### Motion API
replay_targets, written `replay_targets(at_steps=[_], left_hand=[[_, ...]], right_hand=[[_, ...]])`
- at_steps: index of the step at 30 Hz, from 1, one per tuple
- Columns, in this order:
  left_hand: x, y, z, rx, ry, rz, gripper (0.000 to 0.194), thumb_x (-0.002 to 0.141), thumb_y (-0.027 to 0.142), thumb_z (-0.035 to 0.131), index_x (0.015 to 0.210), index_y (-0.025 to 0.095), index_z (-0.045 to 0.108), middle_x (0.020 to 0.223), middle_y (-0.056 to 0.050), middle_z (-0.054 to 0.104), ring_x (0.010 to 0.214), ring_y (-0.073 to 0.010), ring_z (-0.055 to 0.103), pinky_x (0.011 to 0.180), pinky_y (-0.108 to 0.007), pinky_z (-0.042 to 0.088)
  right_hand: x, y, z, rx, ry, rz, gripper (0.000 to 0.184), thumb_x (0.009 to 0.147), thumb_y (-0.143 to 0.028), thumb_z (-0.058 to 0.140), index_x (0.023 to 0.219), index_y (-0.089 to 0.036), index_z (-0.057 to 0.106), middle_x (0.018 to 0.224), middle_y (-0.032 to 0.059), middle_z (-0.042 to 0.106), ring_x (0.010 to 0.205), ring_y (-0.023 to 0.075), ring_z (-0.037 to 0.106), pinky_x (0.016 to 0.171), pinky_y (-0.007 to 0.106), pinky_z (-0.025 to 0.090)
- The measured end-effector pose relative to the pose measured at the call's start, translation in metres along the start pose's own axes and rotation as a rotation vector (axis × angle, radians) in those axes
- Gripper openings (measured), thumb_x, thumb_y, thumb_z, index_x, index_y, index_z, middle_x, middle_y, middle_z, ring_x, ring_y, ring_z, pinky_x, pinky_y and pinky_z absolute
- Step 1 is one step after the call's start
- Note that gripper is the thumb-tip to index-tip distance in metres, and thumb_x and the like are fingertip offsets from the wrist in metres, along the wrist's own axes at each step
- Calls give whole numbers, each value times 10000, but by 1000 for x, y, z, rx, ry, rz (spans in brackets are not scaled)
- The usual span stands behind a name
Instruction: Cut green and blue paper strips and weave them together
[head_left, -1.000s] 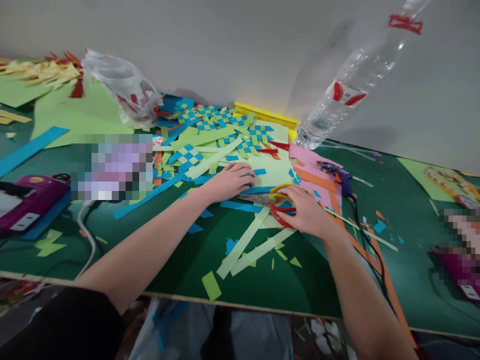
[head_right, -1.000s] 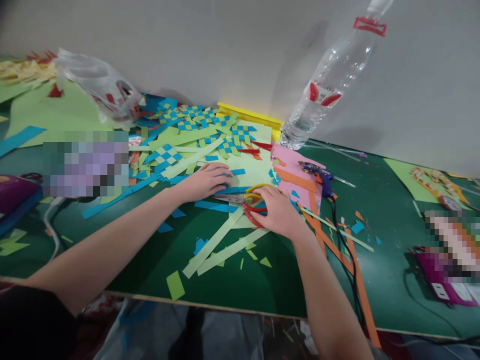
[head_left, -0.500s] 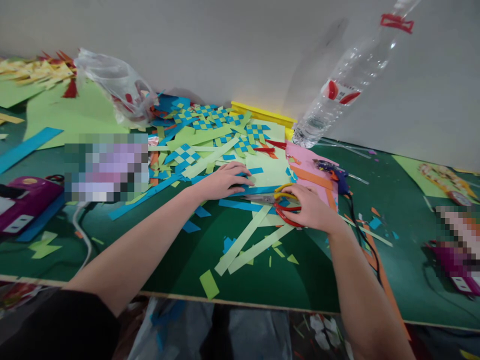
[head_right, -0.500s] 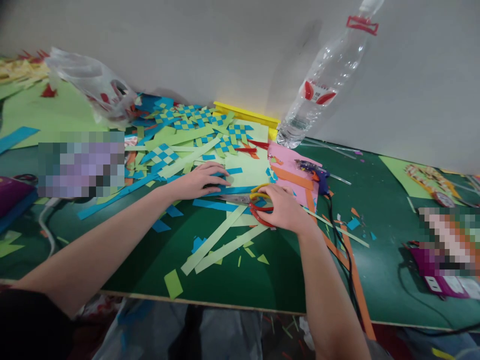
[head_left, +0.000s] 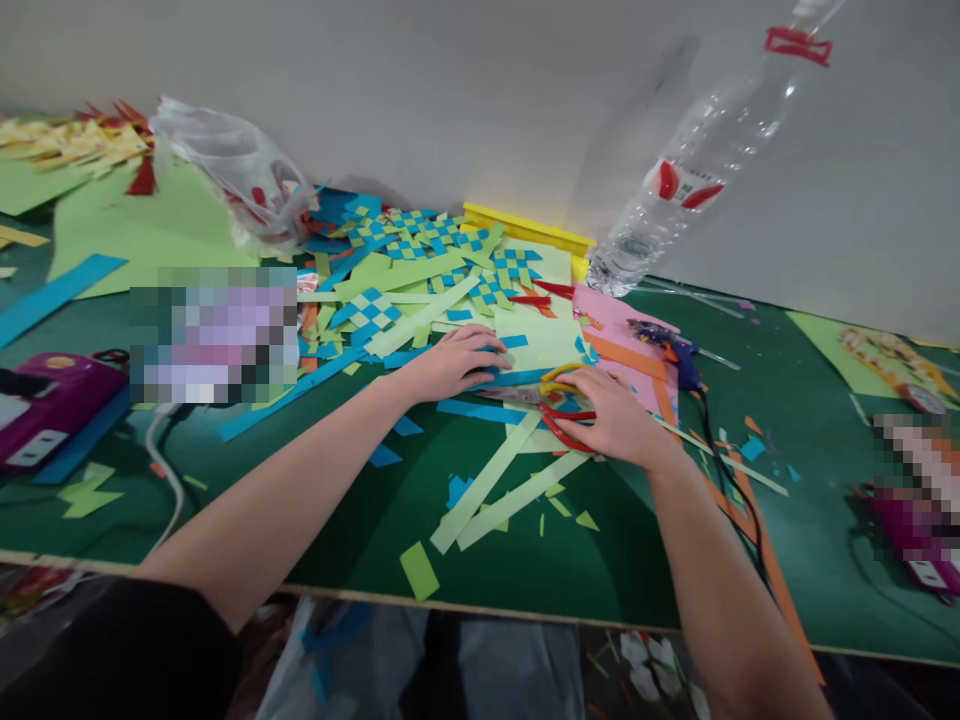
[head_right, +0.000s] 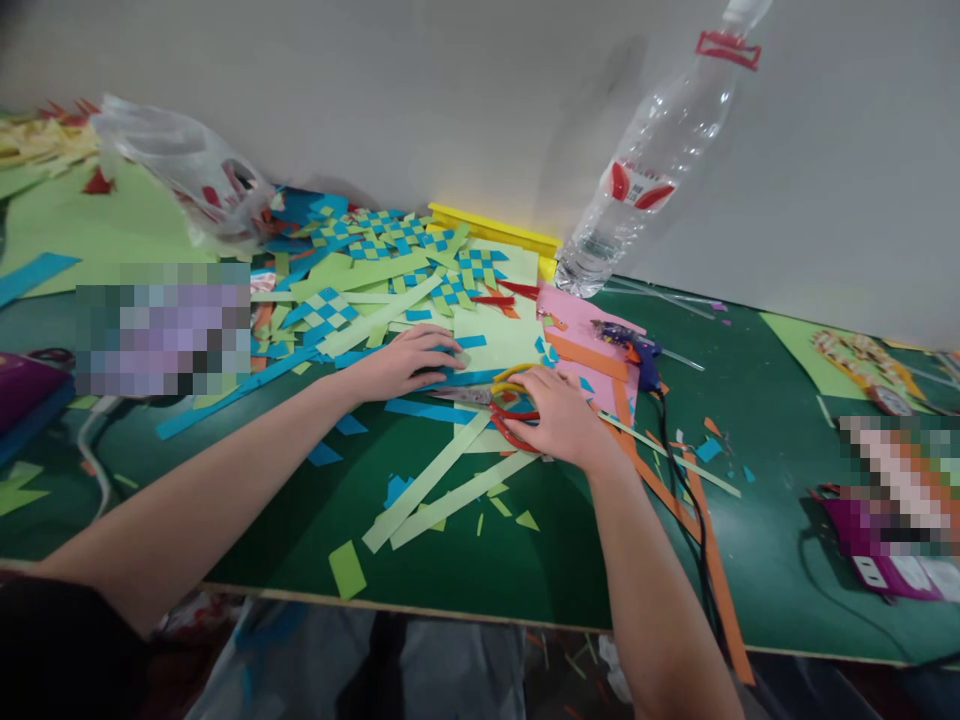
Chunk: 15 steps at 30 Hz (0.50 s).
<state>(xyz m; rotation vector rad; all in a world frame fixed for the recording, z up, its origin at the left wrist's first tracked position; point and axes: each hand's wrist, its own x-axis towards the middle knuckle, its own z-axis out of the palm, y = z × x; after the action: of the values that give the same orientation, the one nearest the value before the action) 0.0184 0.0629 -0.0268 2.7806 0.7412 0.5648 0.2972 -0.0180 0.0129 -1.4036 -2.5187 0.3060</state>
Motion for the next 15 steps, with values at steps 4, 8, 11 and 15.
replay_targets(at_steps=[4, 8, 11, 15], left_hand=[[0, 0, -1, 18, -36, -23, 312, 976, 334, 456, 1241, 268, 607, 1359, -61, 522, 1337, -250, 339, 1116, -444, 278], [0, 0, -1, 17, -50, -45, 323, 973, 342, 463, 1260, 267, 593, 1378, -57, 515, 1349, -254, 325, 1122, -449, 266], [0, 0, 0, -2, -43, -57, 350, 968, 336, 472, 1298, 262, 565, 1386, -66, 508, 1349, -254, 329, 1120, -445, 271], [0, 0, 0, -8, -52, -64, 366, 972, 337, 463, 1321, 260, 542, 1402, -65, 494, 1359, -252, 320, 1128, -439, 262]], right_hand=[[0, 2, 0, 11, -16, -6, 379, 844, -376, 621, 1191, -248, 537, 1264, 77, 615, 1187, 287, 551, 1003, 486, 365], [0, 4, 1, 16, -16, -19, 369, 849, -376, 613, 1190, -249, 545, 1259, 86, 615, 1179, 295, 554, 1001, 502, 372], [1, 1, 2, 10, -5, -15, 365, 848, -381, 612, 1182, -246, 549, 1224, 92, 630, 1161, 304, 566, 989, 509, 381], [2, -5, 4, 4, -1, -17, 371, 851, -373, 613, 1185, -228, 542, 1211, 100, 632, 1152, 296, 570, 989, 499, 383]])
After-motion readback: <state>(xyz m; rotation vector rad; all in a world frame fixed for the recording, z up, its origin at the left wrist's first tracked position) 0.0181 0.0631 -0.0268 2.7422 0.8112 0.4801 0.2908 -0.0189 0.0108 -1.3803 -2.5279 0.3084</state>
